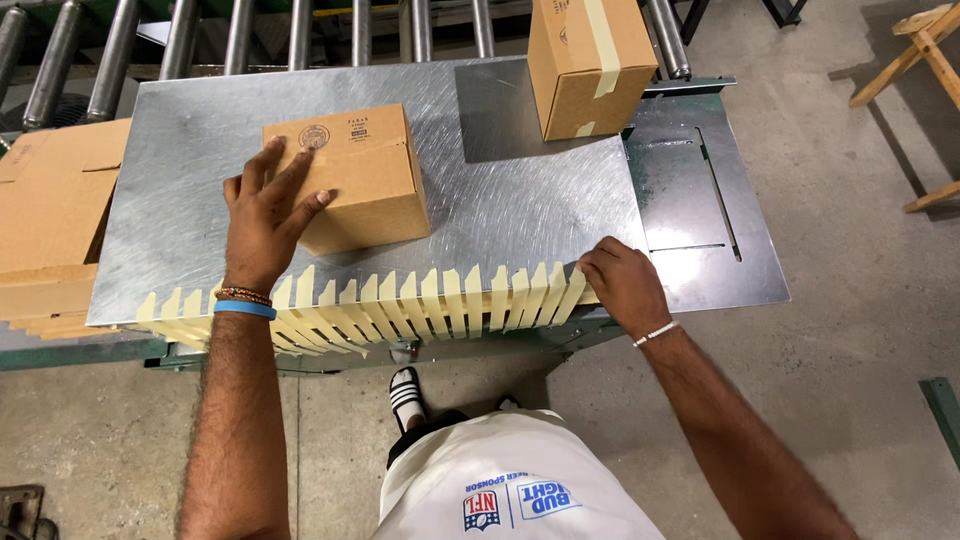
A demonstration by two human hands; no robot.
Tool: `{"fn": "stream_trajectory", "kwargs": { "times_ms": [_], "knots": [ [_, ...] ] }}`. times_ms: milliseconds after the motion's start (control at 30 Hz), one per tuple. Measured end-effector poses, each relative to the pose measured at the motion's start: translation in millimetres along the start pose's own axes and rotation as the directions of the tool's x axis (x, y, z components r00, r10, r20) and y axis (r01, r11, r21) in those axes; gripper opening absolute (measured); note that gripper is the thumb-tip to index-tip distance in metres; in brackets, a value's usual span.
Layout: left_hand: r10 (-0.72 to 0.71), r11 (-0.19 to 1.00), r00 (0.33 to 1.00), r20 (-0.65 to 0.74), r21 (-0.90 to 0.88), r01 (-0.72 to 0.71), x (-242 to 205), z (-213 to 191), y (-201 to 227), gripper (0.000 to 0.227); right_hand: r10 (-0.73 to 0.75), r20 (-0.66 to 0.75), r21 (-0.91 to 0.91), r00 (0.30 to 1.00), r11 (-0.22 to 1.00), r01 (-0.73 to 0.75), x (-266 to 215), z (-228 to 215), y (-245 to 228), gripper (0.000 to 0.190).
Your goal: The person assembles cardboard boxes by hand and secures the bottom and top flaps with strips of tape.
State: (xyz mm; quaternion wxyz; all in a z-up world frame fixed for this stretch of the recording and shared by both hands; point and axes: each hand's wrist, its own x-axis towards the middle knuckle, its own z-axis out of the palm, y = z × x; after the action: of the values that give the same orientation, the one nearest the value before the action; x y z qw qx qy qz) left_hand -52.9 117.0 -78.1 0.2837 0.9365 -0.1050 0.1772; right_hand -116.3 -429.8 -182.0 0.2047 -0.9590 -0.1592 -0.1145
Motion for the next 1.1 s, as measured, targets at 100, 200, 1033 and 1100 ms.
{"fn": "stream_trajectory", "kwargs": {
  "times_ms": [100, 200, 1033, 1100],
  "knots": [
    [0.034, 0.999, 0.999, 0.006, 0.003, -0.034, 0.4, -2.8, 0.3, 0.063, -0.044, 0.079, -0.195, 0.996, 0.979, 0.059, 3.2, 2.4, 1.7, 0.026],
    [0.029, 1.0, 1.0, 0.0, -0.005, -0.029, -0.1, -1.8, 1.0, 0.063, -0.104, 0.108, -0.25, 0.989, 0.96, 0.128, 2.7, 17.7, 22.5, 0.016],
    [0.001, 0.999, 1.0, -0.005, -0.039, -0.001, -0.2, -2.4, 5.7, 0.064, -0.011, 0.212, -0.107, 0.977, 0.994, 0.035, -9.3, 2.6, 7.8, 0.013],
    [0.022, 0.999, 1.0, 0.0, -0.03, -0.022, -0.4, -3.0, 5.5, 0.063, -0.026, 0.215, 0.036, 0.976, 0.999, 0.019, -14.0, -5.5, 10.6, 0.01]
  ]
}}
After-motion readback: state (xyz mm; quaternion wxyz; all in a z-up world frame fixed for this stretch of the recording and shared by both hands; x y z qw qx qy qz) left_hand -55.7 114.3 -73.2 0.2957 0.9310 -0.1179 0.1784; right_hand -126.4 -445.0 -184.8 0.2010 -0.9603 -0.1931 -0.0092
